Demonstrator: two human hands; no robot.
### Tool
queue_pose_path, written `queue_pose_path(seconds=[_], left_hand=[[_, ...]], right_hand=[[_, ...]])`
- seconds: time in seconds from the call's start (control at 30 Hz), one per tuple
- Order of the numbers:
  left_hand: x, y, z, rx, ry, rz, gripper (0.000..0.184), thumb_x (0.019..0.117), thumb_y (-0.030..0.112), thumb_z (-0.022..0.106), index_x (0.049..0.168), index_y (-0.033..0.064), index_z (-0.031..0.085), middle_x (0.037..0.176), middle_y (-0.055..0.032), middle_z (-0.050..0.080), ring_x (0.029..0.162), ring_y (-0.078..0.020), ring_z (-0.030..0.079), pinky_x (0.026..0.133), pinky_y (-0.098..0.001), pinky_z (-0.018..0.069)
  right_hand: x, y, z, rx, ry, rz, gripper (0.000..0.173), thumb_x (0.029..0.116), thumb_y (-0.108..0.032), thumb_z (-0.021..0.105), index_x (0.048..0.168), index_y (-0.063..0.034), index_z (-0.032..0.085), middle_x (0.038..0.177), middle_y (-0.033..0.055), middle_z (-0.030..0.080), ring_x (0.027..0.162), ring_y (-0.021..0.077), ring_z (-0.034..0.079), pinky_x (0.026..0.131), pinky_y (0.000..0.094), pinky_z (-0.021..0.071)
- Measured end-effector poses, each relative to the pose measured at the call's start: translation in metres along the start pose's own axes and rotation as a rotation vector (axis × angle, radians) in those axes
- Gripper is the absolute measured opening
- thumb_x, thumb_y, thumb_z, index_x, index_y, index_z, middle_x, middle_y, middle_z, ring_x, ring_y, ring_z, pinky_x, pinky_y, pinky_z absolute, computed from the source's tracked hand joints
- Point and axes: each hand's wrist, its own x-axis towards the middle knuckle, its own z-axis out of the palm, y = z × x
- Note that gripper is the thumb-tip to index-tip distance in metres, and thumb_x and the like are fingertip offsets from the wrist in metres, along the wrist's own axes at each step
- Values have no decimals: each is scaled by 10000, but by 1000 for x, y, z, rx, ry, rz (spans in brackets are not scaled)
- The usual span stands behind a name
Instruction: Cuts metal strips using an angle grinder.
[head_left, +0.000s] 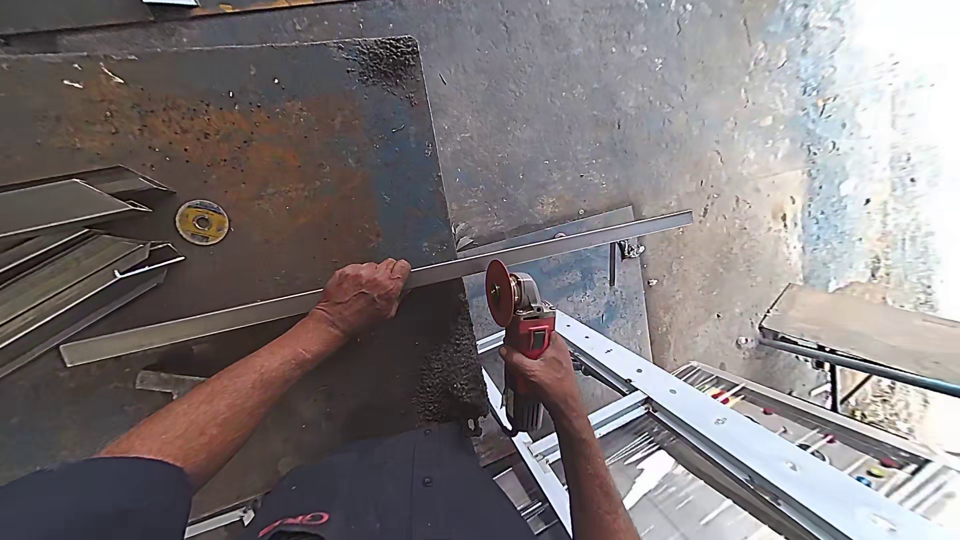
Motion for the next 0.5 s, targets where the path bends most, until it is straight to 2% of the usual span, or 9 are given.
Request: queue_pose_path(seconds=[0.5], left_hand=[[0, -1, 1, -6, 0, 9, 198, 952, 239, 627, 990, 44, 630, 779, -110, 621, 624, -294, 656, 500, -424, 509]], right_hand=[[8, -6, -1, -54, -22, 12, 736, 647, -429, 855, 1225, -38, 623, 995, 27, 719, 906, 79, 692, 841, 332, 584]])
